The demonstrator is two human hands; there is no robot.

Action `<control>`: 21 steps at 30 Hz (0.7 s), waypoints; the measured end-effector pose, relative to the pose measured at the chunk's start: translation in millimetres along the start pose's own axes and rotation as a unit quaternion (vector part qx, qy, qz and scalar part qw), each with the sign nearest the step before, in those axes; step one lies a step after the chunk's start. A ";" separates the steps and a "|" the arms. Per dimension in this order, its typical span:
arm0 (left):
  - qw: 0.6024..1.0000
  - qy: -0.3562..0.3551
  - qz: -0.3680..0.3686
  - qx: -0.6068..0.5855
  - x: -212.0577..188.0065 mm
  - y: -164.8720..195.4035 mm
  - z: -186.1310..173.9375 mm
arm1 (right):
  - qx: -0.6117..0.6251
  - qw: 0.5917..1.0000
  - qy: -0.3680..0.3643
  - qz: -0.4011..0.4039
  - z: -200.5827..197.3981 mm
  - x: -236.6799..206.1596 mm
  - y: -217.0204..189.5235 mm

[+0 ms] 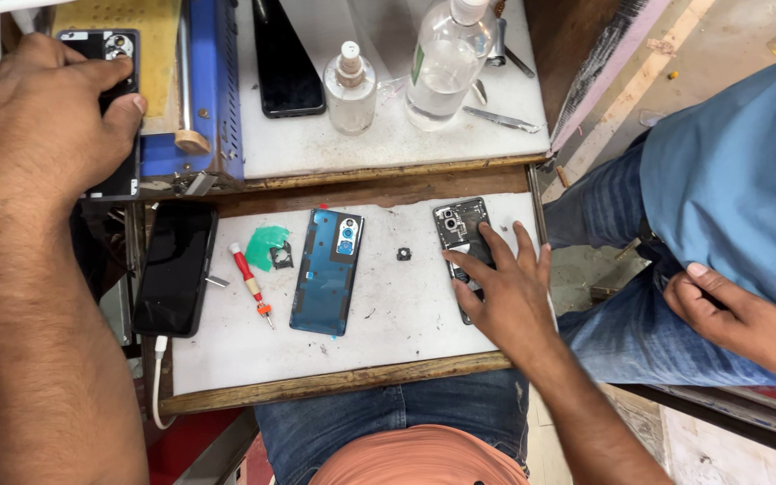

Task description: The person disassembles a smartphone, removes the back cover and internal components, and uses a heat press to separate the screen. They then reassemble the phone by reconnecting internal cables and replacing the back cover.

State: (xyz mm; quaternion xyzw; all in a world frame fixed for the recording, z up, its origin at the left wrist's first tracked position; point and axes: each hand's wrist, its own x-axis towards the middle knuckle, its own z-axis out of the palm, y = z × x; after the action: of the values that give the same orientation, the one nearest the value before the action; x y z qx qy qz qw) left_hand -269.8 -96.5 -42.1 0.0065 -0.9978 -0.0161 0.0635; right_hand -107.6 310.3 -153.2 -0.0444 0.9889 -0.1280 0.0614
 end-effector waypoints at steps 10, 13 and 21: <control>1.000 -0.001 0.002 -0.006 -3.0 4.3 -6.5 | 0.043 0.997 -0.058 0.006 -11.8 -5.1 6.9; 1.000 -0.005 -0.007 -0.010 -4.0 3.5 -6.1 | 0.026 0.998 -0.047 0.043 -9.0 -6.8 -2.9; 0.999 0.014 0.027 0.025 -1.6 -2.9 1.1 | 0.041 0.986 -0.160 0.017 -28.6 -5.0 4.6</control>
State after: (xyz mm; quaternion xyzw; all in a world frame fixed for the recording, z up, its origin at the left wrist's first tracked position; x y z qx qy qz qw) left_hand -268.4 -99.3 -43.4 -0.0187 -0.9967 0.0102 0.0781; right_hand -106.8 322.4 -126.5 -0.0454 0.9608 -0.1589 0.2227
